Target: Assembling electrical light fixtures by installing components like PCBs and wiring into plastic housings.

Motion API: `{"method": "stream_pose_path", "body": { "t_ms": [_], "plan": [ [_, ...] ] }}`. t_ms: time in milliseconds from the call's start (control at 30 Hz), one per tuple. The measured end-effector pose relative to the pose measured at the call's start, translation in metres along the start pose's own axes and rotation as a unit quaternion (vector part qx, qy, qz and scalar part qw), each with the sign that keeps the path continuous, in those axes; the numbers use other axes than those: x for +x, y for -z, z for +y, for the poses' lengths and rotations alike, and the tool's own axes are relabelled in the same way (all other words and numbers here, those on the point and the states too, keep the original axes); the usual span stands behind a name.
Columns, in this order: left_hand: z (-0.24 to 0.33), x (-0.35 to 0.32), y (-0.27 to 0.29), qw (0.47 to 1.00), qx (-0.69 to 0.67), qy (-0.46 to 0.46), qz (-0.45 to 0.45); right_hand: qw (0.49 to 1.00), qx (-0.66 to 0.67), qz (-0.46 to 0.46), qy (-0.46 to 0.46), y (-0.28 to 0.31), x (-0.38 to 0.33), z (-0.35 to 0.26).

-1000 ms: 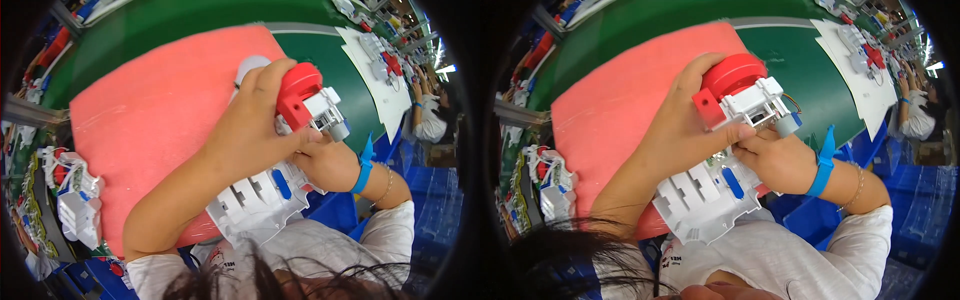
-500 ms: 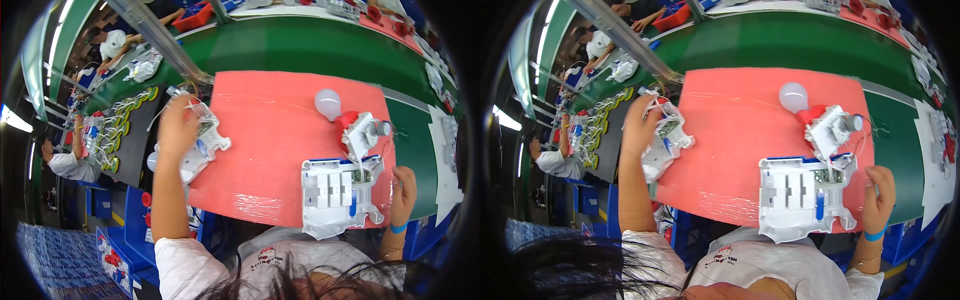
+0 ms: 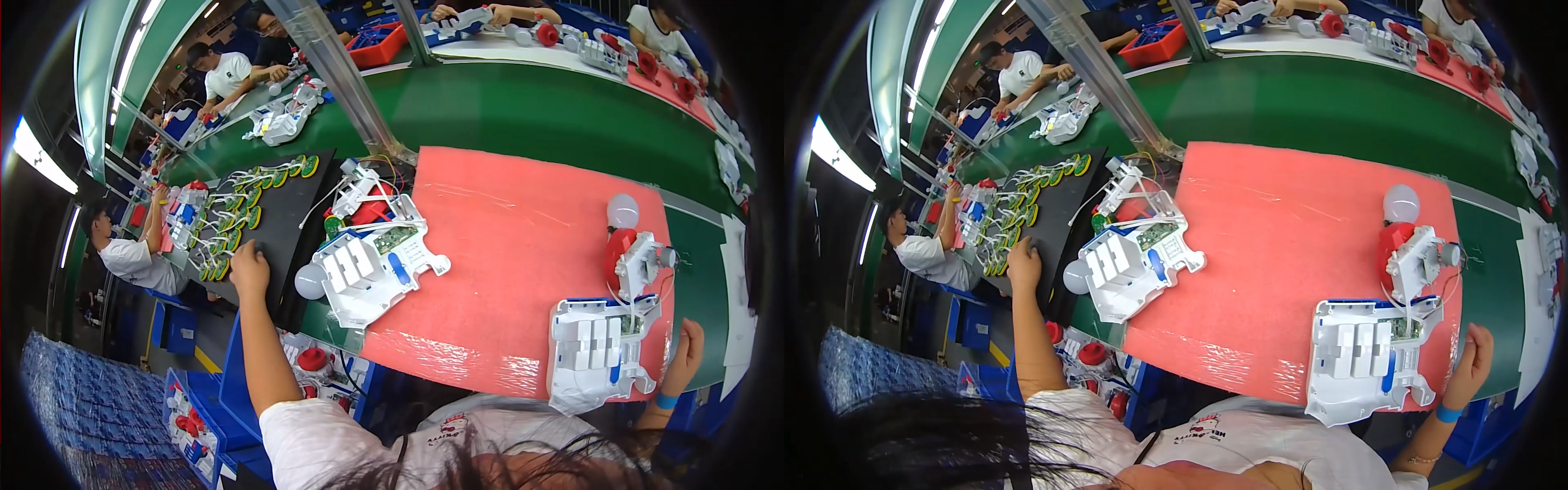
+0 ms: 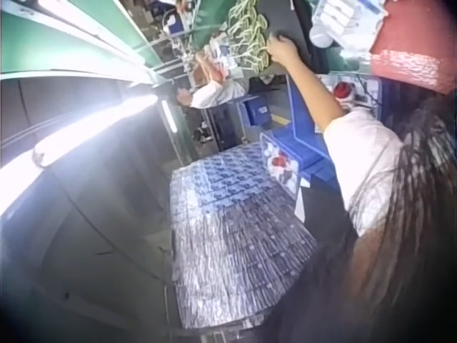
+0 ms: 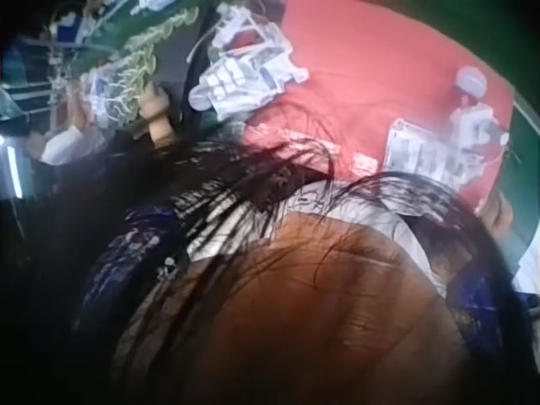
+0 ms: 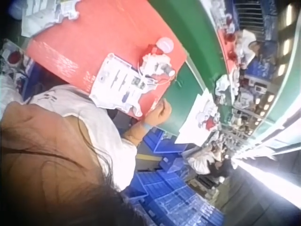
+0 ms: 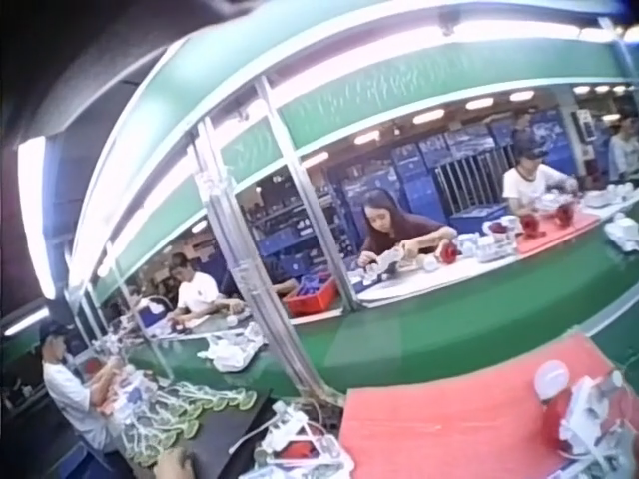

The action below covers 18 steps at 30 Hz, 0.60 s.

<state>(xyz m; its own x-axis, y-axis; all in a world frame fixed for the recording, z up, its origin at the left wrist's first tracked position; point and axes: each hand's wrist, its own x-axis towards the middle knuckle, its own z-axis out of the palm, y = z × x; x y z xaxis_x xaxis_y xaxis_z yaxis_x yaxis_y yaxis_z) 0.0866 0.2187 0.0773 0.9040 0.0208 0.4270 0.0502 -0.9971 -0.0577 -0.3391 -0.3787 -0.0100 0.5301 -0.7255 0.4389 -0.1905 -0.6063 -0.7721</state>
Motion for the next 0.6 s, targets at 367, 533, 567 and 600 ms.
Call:
{"method": "stream_pose_path", "body": {
  "t_ms": [367,533,567,600],
  "plan": [
    [0.052,-0.029,0.109,0.937,-0.152,-0.168,0.267,0.986,-0.036,0.092,0.136,0.019,0.002,-0.032],
    [0.205,-0.059,0.180,0.574,-0.789,-0.179,-0.128,0.980,0.138,-0.018,0.143,0.004,0.007,-0.106],
    [0.239,-0.064,0.179,0.540,-0.800,-0.189,-0.183,0.967,0.124,-0.105,0.197,-0.004,0.023,-0.134],
    [0.259,-0.069,0.181,0.501,-0.803,-0.220,-0.238,0.961,0.108,-0.182,0.179,-0.015,0.035,-0.161]
  ]
}}
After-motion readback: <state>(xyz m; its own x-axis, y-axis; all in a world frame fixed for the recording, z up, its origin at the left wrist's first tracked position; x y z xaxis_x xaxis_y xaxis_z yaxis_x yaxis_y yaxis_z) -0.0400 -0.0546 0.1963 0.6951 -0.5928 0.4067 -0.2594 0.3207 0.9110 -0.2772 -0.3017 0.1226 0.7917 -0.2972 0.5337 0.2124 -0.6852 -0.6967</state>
